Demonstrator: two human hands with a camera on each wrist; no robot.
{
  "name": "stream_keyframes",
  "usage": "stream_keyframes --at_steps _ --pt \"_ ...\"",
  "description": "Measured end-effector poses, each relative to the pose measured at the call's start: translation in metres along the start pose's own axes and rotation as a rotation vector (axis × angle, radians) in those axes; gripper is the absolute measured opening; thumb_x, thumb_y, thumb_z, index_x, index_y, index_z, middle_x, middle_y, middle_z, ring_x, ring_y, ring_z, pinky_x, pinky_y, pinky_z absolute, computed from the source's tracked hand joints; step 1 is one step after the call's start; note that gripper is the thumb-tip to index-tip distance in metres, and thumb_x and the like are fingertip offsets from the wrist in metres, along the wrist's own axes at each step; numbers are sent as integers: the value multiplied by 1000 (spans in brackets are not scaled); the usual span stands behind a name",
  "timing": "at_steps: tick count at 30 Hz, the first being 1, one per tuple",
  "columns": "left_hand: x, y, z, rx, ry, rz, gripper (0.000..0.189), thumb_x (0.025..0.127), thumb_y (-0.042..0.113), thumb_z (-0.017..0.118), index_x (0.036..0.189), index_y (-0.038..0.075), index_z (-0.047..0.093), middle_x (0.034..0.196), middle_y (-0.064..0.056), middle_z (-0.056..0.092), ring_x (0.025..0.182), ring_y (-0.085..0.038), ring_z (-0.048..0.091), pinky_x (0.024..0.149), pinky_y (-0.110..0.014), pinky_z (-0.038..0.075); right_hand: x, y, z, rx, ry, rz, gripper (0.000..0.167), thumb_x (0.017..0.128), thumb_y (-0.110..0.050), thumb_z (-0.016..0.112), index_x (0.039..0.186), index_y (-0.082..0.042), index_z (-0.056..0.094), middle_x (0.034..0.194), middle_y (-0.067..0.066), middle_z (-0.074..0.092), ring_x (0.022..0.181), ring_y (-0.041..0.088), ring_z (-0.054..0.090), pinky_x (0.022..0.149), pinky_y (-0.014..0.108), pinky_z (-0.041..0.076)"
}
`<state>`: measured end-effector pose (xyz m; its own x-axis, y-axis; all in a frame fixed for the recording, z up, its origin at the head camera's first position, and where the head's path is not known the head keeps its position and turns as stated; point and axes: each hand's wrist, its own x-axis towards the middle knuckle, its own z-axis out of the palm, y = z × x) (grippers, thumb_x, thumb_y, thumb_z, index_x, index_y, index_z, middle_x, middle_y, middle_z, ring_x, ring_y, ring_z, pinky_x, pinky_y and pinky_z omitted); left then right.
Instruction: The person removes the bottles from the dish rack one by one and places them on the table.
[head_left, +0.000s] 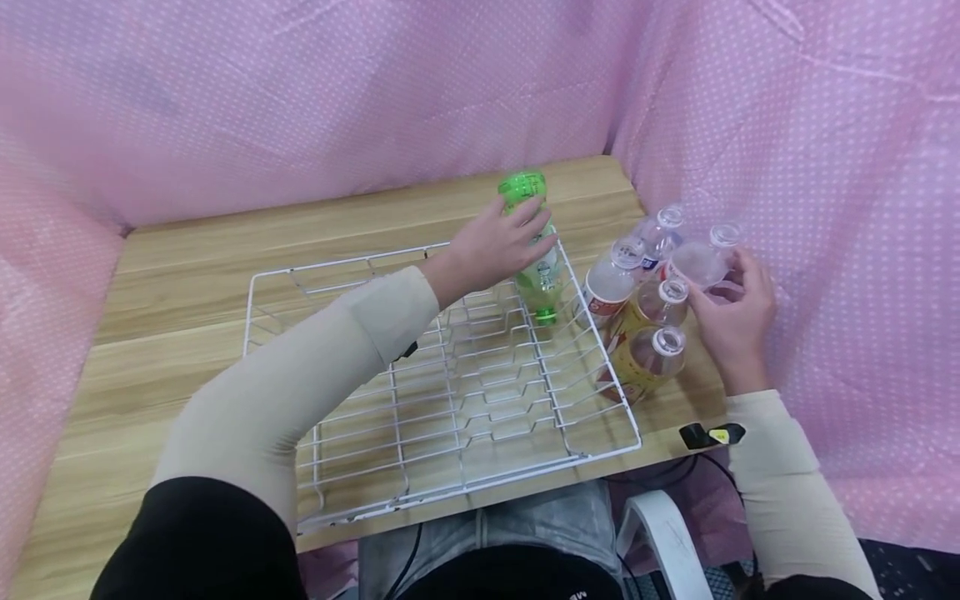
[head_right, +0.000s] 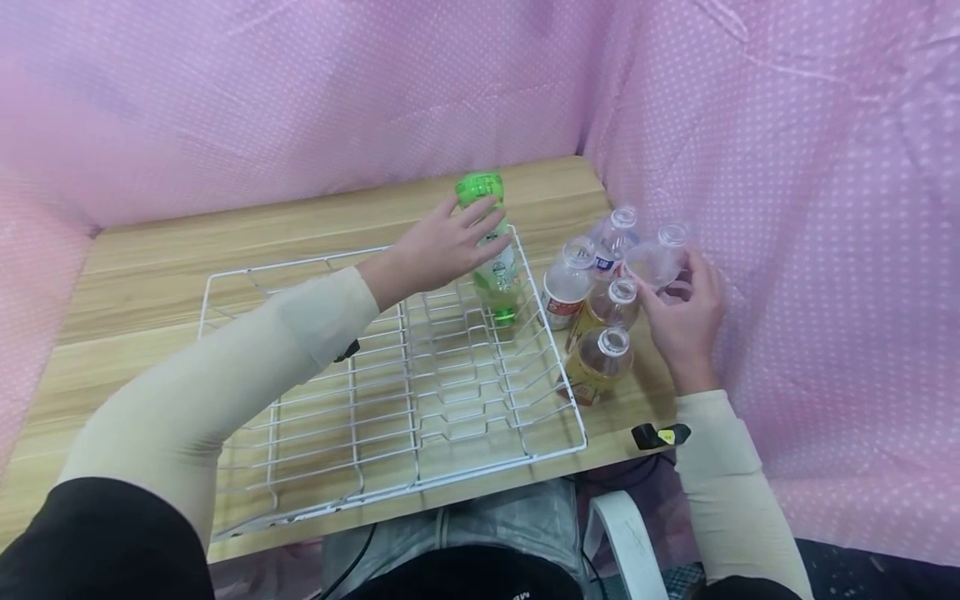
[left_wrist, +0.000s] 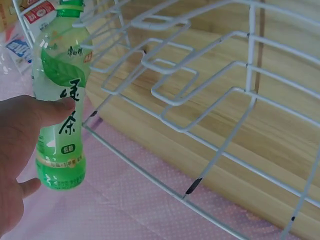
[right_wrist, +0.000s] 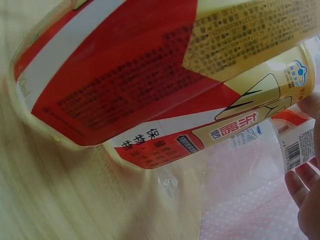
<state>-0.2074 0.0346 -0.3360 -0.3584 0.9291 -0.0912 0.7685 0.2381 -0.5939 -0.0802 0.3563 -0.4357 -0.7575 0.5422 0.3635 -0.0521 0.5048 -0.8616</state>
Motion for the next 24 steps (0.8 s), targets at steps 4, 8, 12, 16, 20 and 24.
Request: stream_keyframes --at_steps 4,8,12,16,20,24 --pt "8 -3 4 37 -20 36 76 93 26 72 157 18 33 158 -19 32 147 -38 24 106 -55 40 0 0 1 20 -4 -1 69 76 -4 87 139 -14 59 114 -9 54 98 6 59 84 17 53" --pt "15 -4 7 50 -61 77 83 90 25 77 158 19 30 159 -17 31 149 -38 20 110 -57 35 1 1 0 37 -20 8 68 77 -3 86 139 -14 59 116 -7 55 99 8 59 85 18 53" --pt "17 -5 8 47 -69 107 73 88 24 79 151 16 41 155 -14 41 147 -37 23 113 -60 30 0 -1 -1 41 -48 45 69 78 -7 86 140 -16 58 118 -6 57 99 10 59 86 21 53" --pt "16 -6 10 52 -35 115 61 88 21 78 141 13 49 149 -12 50 145 -36 27 114 -63 26 -1 -2 -2 57 -60 68 70 79 -6 85 142 -15 56 120 -6 57 100 10 59 87 20 53" --pt "11 -7 11 31 -5 83 57 89 20 76 138 11 50 145 -11 53 143 -36 31 114 -63 27 -1 -1 -2 89 -53 52 70 78 -1 84 141 -12 56 118 -6 58 98 9 59 85 20 52" --pt "-1 -7 12 -60 36 18 56 89 20 76 138 9 51 143 -11 55 141 -36 34 114 -61 29 0 3 -3 130 -63 15 66 78 2 82 139 -12 58 115 -5 58 98 11 59 83 19 52"
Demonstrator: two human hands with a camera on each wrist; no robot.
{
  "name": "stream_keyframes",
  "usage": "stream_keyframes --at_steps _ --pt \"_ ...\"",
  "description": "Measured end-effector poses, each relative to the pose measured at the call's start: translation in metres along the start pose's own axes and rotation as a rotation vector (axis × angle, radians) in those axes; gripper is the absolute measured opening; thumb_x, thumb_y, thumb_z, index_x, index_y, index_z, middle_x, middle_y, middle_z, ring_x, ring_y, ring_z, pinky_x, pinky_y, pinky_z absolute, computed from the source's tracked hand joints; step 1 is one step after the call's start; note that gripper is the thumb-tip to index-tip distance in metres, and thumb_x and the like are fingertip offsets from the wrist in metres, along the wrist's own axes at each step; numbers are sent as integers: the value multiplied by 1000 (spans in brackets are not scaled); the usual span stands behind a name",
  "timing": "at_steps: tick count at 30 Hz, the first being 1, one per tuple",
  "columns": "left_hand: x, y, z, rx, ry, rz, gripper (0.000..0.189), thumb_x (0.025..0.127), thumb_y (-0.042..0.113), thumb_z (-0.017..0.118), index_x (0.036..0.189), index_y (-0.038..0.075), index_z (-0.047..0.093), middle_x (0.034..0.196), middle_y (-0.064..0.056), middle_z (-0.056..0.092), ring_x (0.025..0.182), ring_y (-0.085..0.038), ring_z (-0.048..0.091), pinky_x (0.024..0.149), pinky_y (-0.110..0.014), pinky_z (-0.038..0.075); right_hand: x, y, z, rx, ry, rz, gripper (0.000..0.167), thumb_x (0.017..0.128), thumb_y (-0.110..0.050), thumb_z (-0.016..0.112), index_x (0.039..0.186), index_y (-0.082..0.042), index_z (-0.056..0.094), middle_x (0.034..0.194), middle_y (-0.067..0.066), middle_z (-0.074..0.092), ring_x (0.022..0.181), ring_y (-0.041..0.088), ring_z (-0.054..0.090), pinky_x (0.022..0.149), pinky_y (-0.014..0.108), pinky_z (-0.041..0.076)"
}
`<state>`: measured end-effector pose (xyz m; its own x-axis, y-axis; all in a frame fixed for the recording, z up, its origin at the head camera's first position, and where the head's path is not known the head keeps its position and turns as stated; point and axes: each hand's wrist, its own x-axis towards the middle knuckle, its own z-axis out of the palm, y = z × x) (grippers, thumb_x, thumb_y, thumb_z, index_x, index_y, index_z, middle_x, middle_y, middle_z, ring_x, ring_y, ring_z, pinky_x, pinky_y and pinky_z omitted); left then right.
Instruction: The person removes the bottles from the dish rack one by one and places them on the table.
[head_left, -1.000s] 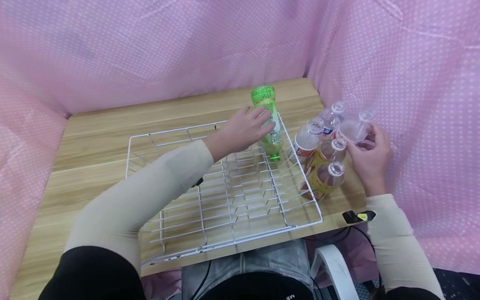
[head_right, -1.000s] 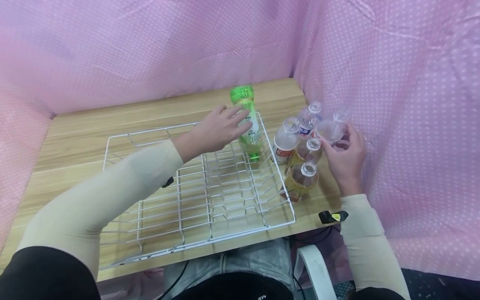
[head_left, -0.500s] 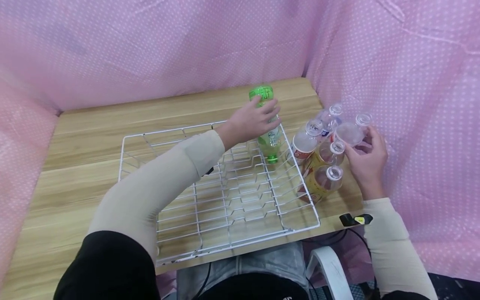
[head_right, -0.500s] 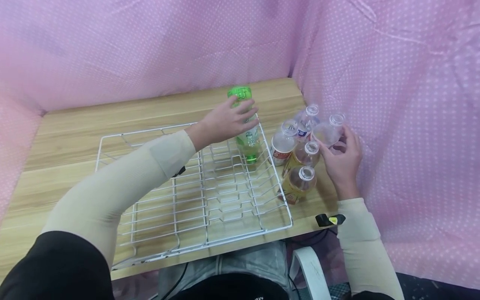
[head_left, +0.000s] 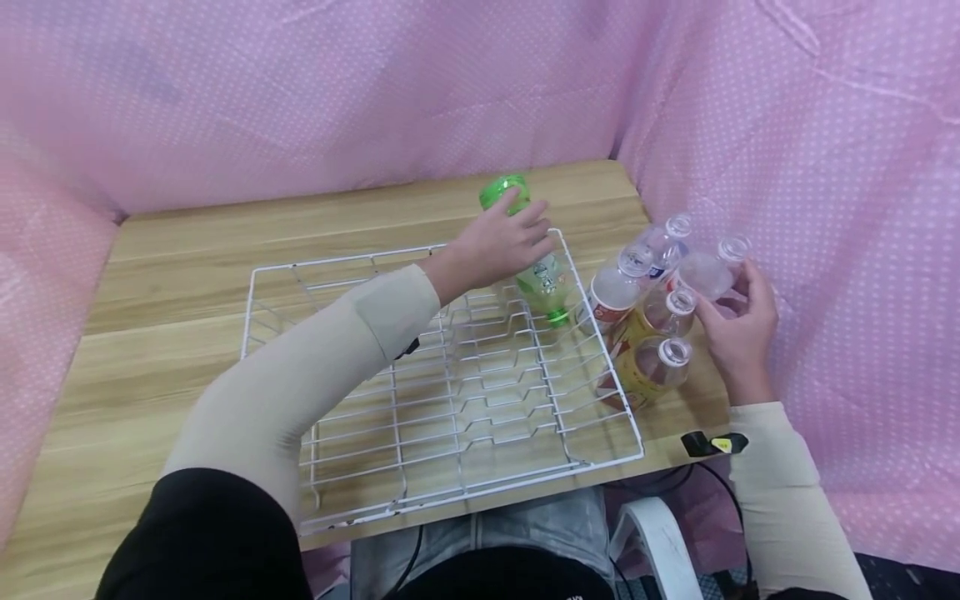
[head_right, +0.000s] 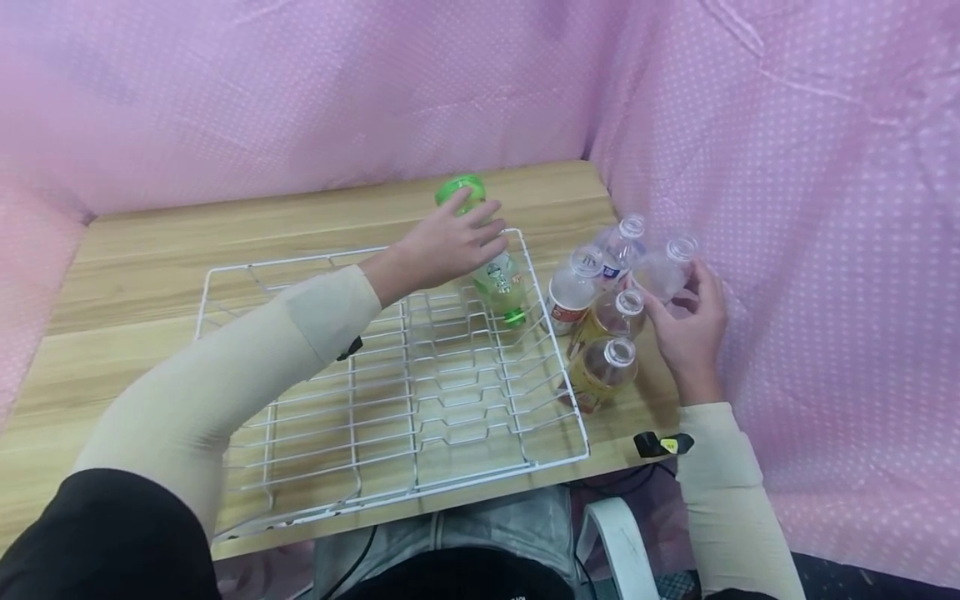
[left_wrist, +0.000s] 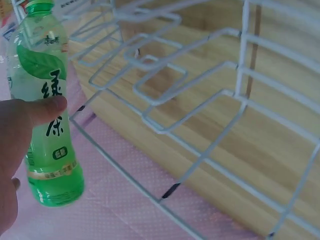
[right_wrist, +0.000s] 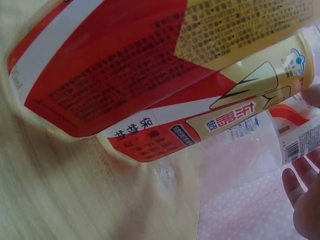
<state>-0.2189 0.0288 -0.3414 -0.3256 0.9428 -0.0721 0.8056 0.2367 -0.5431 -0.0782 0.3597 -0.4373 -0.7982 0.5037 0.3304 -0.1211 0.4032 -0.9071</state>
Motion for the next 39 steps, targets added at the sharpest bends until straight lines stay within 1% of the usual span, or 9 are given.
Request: stream_keyframes --at_steps 7,10,13,17,23,26,29,35,39 --pt "-21 7 0 -295 125 -204 60 87 34 80 133 6 55 136 -10 61 138 -34 43 110 -57 38 4 7 -10 72 -22 -15 61 84 4 70 142 -8 53 116 -1 56 96 12 58 82 19 50" --pt "-28 8 0 -399 173 -286 64 84 36 83 133 5 56 136 -11 61 135 -33 46 107 -56 40 8 7 -14 64 -14 -23 60 87 1 67 144 -9 52 121 0 56 101 12 57 87 20 49" --pt "-32 7 1 -467 219 -345 63 83 36 85 131 6 58 133 -11 63 131 -32 50 104 -54 43 13 4 -17 43 22 -45 58 89 0 63 145 -9 51 125 -1 56 110 14 55 93 22 47" --pt "-36 2 1 -523 215 -405 64 83 40 84 131 6 58 130 -10 64 125 -29 53 100 -48 46 19 -8 -20 35 103 -103 52 88 2 60 140 -6 56 124 0 59 116 17 54 95 25 46" --pt "-37 -4 1 -659 195 -490 68 84 46 80 133 6 57 124 -9 66 117 -26 56 96 -40 48 19 -46 -17 118 204 -246 45 82 11 53 126 4 62 114 2 60 113 20 55 89 26 45" --pt "-36 -5 0 -724 194 -530 69 84 47 80 134 6 57 123 -8 66 116 -25 56 95 -38 48 19 -60 -16 177 218 -323 43 80 11 49 120 8 64 111 2 60 111 22 55 86 26 44" --pt "-36 -5 0 -807 185 -579 70 83 49 80 135 8 57 121 -4 66 114 -23 55 90 -36 48 20 -68 -13 259 239 -371 40 79 9 48 115 11 65 109 7 61 109 25 56 84 26 44" --pt "-38 -6 1 -1007 196 -686 69 82 49 82 135 11 59 107 0 61 96 -18 53 71 -31 49 20 -83 -7 345 272 -420 35 77 4 51 107 14 66 105 13 62 106 27 58 82 27 45" --pt "-41 -8 2 -1062 223 -719 67 81 51 82 131 11 60 104 2 61 93 -15 55 73 -31 50 17 -97 -2 367 270 -438 35 75 7 50 104 16 67 102 13 62 102 26 58 82 28 46"
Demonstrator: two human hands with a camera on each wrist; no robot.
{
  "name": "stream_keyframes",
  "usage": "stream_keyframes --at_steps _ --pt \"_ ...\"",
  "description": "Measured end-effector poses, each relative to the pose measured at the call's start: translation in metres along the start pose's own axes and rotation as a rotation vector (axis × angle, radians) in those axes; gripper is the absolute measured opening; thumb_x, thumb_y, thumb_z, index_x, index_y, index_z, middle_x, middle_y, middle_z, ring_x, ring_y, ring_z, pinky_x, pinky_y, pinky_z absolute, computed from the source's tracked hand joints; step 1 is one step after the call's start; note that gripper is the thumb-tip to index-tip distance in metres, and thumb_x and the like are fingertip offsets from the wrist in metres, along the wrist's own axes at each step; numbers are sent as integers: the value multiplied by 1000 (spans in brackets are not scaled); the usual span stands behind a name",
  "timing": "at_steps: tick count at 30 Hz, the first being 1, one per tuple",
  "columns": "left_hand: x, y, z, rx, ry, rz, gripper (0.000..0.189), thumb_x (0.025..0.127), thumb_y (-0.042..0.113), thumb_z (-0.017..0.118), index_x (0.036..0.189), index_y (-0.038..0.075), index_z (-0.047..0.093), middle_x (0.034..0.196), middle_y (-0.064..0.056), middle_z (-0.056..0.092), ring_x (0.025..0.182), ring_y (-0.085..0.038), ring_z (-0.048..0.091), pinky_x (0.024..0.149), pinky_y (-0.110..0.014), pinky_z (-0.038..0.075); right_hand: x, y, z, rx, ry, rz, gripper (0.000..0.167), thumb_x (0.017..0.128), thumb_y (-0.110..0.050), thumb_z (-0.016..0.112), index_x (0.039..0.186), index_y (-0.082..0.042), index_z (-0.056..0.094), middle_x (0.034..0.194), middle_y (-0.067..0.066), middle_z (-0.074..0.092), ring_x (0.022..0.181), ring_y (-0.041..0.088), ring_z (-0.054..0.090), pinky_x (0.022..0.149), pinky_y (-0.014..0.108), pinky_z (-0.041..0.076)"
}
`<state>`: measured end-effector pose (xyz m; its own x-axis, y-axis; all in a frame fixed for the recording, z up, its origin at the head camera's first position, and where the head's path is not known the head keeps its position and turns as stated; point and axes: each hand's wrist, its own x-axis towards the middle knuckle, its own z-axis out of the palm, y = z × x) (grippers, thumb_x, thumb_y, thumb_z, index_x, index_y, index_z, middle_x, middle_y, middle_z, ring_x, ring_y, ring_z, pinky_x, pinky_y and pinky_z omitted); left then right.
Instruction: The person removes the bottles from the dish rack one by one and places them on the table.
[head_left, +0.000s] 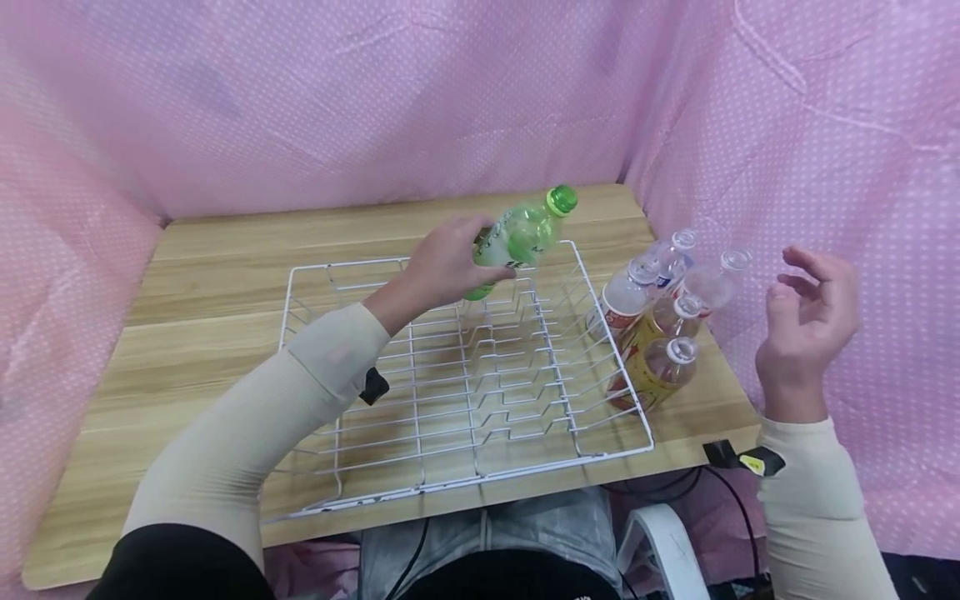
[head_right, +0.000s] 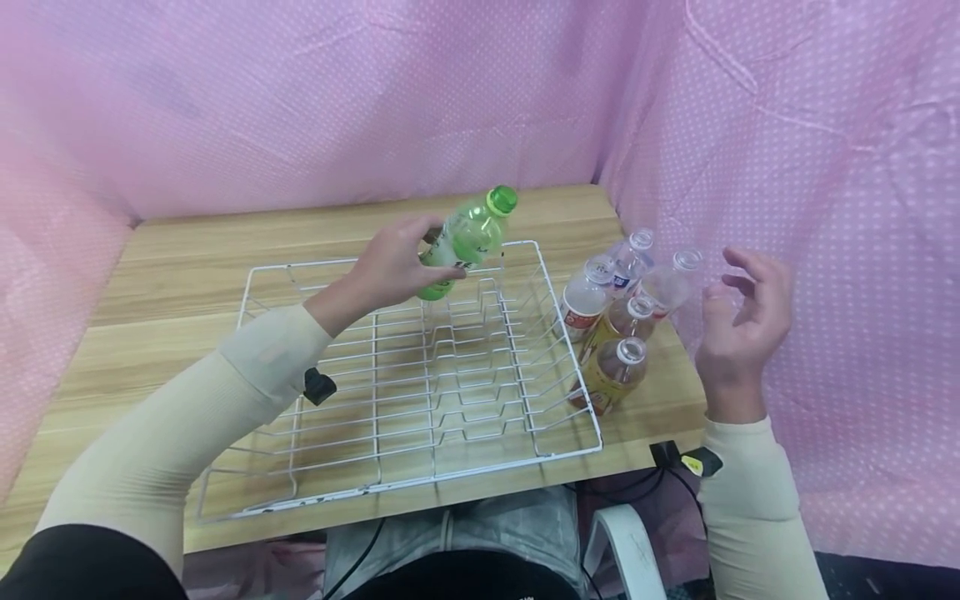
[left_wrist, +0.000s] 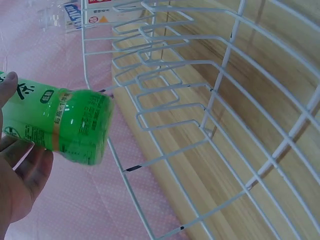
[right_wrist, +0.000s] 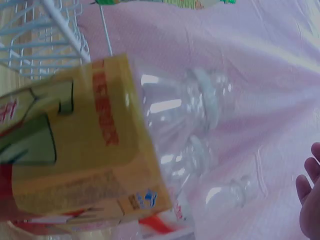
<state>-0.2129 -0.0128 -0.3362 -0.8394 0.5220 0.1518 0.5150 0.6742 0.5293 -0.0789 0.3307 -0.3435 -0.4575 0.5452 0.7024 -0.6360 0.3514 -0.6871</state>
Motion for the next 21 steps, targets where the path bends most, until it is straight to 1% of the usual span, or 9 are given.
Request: stream_keyframes --at_steps 2,5,8,11,14,16,19,21 --pt "-2 -1 0 -39 11 -5 65 81 50 82 127 10 61 104 2 63 95 -14 57 76 -31 51 -2 -7 4 19 -12 -9 35 74 8 48 103 16 67 102 14 62 102 26 57 82 29 47" --pt "-5 -3 1 -122 27 -16 60 81 47 84 124 10 61 106 3 66 98 -13 61 80 -31 53 -6 -15 10 59 -40 -26 35 74 8 49 103 17 66 103 16 62 101 26 56 84 29 48" --pt "-8 -4 1 -209 39 -37 56 81 43 84 121 11 61 106 3 69 99 -14 65 81 -31 55 -11 -20 16 82 -81 -43 34 74 7 50 103 18 65 104 17 62 102 25 56 86 28 49" --pt "-10 -3 1 -266 55 -42 53 81 41 85 117 11 62 105 2 70 98 -16 66 81 -32 56 -15 -24 22 89 -136 -46 33 75 8 51 104 19 64 105 15 63 102 24 56 88 28 48" --pt "-11 -1 1 -308 62 -34 51 81 39 86 116 11 62 104 2 71 98 -16 67 82 -33 56 -19 -29 27 97 -220 -37 34 76 10 51 106 21 62 107 14 63 104 25 56 89 28 47" --pt "-13 1 1 -335 50 -29 50 81 39 86 116 12 63 104 3 71 97 -14 67 84 -33 55 -22 -31 32 91 -301 -31 35 77 11 52 109 22 61 108 12 62 104 24 57 89 28 48" --pt "-16 4 2 -370 11 -22 51 80 38 86 118 13 62 105 5 69 98 -11 66 85 -32 55 -25 -29 37 61 -442 -34 38 77 12 58 113 22 59 112 6 61 104 22 57 87 26 49" --pt "-18 6 4 -382 -19 -13 52 79 38 87 119 14 62 105 7 69 99 -10 65 86 -32 55 -26 -25 40 15 -526 -44 42 76 10 62 116 20 59 117 2 59 106 21 57 88 25 49"
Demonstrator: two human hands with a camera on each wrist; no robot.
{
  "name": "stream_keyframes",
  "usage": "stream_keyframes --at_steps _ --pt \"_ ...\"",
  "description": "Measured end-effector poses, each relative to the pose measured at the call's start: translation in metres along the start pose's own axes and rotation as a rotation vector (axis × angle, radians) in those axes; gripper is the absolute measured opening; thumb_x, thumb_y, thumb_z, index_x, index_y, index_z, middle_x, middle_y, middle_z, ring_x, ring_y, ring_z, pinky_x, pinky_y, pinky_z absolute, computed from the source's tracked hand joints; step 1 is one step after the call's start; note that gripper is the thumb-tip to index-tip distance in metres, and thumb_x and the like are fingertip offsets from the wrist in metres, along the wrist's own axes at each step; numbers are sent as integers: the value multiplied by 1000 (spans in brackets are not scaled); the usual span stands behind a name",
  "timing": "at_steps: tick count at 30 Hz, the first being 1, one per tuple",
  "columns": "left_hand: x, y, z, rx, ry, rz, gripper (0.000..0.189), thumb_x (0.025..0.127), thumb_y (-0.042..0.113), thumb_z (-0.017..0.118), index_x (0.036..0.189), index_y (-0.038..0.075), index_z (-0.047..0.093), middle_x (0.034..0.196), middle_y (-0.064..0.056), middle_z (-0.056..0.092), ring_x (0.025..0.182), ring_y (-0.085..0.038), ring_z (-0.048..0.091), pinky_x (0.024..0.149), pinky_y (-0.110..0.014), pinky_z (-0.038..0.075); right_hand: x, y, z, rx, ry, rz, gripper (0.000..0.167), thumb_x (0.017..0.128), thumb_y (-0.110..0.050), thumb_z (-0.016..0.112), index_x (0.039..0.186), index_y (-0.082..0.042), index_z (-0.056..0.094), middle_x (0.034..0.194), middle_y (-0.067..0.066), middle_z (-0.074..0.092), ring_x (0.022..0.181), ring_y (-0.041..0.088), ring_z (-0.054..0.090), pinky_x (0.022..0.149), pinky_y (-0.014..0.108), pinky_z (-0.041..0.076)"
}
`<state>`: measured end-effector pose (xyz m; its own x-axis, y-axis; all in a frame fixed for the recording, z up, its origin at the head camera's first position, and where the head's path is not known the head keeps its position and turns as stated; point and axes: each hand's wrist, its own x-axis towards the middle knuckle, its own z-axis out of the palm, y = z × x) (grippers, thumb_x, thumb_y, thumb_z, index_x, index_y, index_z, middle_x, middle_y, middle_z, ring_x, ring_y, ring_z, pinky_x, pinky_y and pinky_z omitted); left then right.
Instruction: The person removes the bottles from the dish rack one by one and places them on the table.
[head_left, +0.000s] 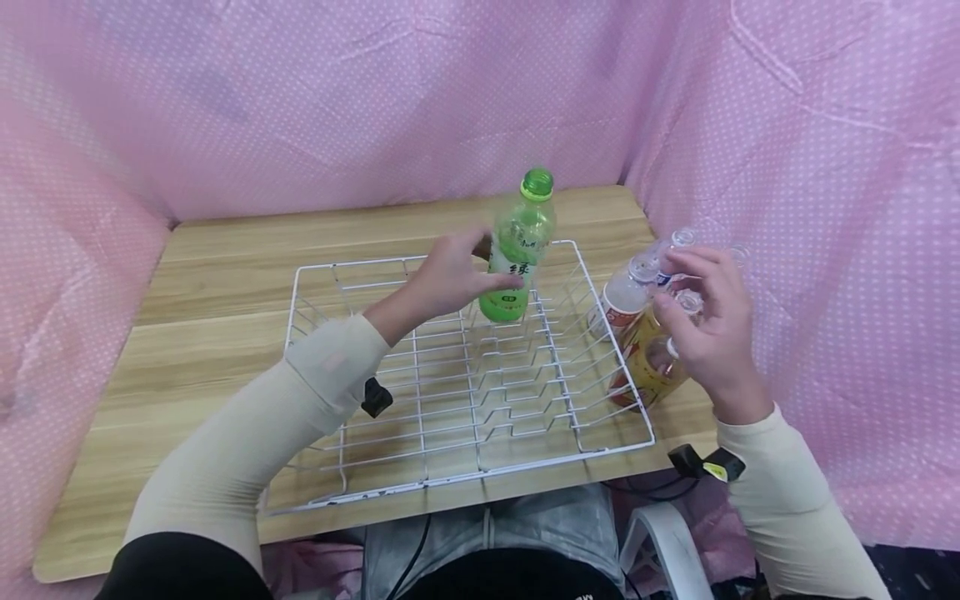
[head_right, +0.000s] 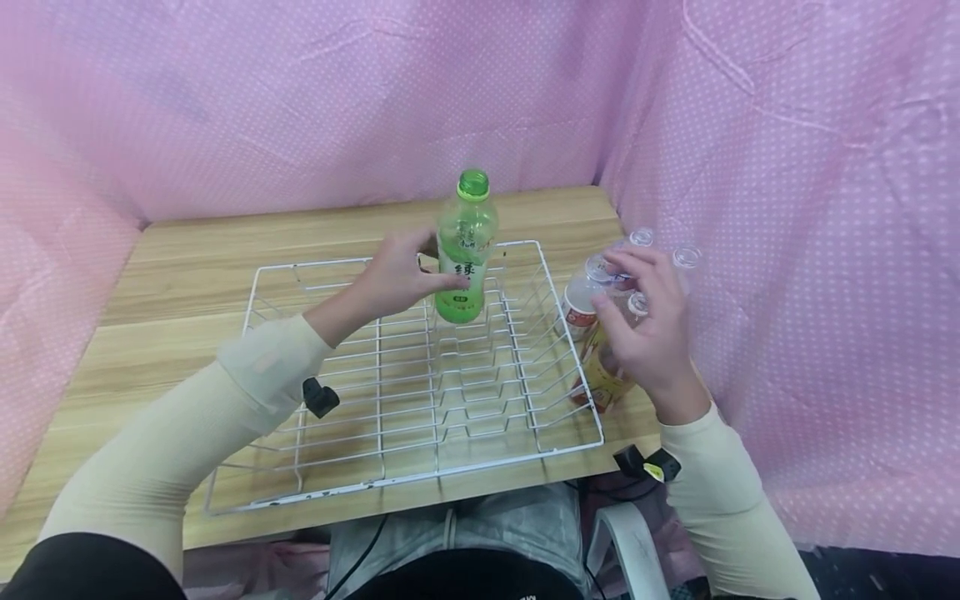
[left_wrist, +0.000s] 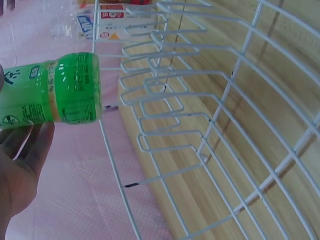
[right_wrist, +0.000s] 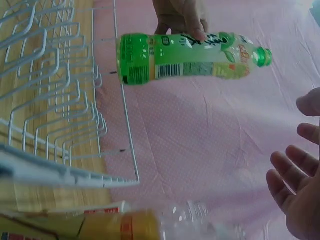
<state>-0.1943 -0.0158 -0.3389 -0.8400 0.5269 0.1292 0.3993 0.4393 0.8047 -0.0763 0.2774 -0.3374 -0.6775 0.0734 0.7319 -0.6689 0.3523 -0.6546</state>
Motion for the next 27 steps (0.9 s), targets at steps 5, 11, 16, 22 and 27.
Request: stream_keyframes --at_steps 5,11,16,22,27 --pt "-1 1 7 -19 -42 52 53 77 34 89 119 14 63 104 8 69 99 -10 65 90 -33 54 5 9 11 -66 -159 69 56 77 11 72 131 7 59 128 -1 55 111 19 58 92 25 49" --pt "-4 6 16 -7 -80 84 57 76 33 90 122 11 64 105 5 71 100 -11 66 92 -35 53 16 4 34 -74 -338 159 80 78 8 80 149 -5 47 141 7 53 121 27 56 94 28 49" --pt "-7 11 21 19 -103 142 58 76 33 89 124 12 64 106 7 71 99 -9 66 87 -33 56 21 1 48 -111 -405 172 86 78 3 84 152 -6 42 142 11 52 123 29 55 96 35 51" --pt "-10 13 23 3 -113 180 58 76 33 88 124 13 64 105 9 71 97 -7 65 82 -27 56 21 1 57 -114 -442 217 86 78 -3 85 152 -8 41 133 13 59 119 29 57 95 47 51" --pt "-12 18 24 12 -122 163 59 76 35 89 124 12 64 105 5 72 98 -9 65 84 -29 55 18 0 63 -86 -437 277 89 77 -1 86 153 -8 39 124 14 64 111 25 60 93 35 50"
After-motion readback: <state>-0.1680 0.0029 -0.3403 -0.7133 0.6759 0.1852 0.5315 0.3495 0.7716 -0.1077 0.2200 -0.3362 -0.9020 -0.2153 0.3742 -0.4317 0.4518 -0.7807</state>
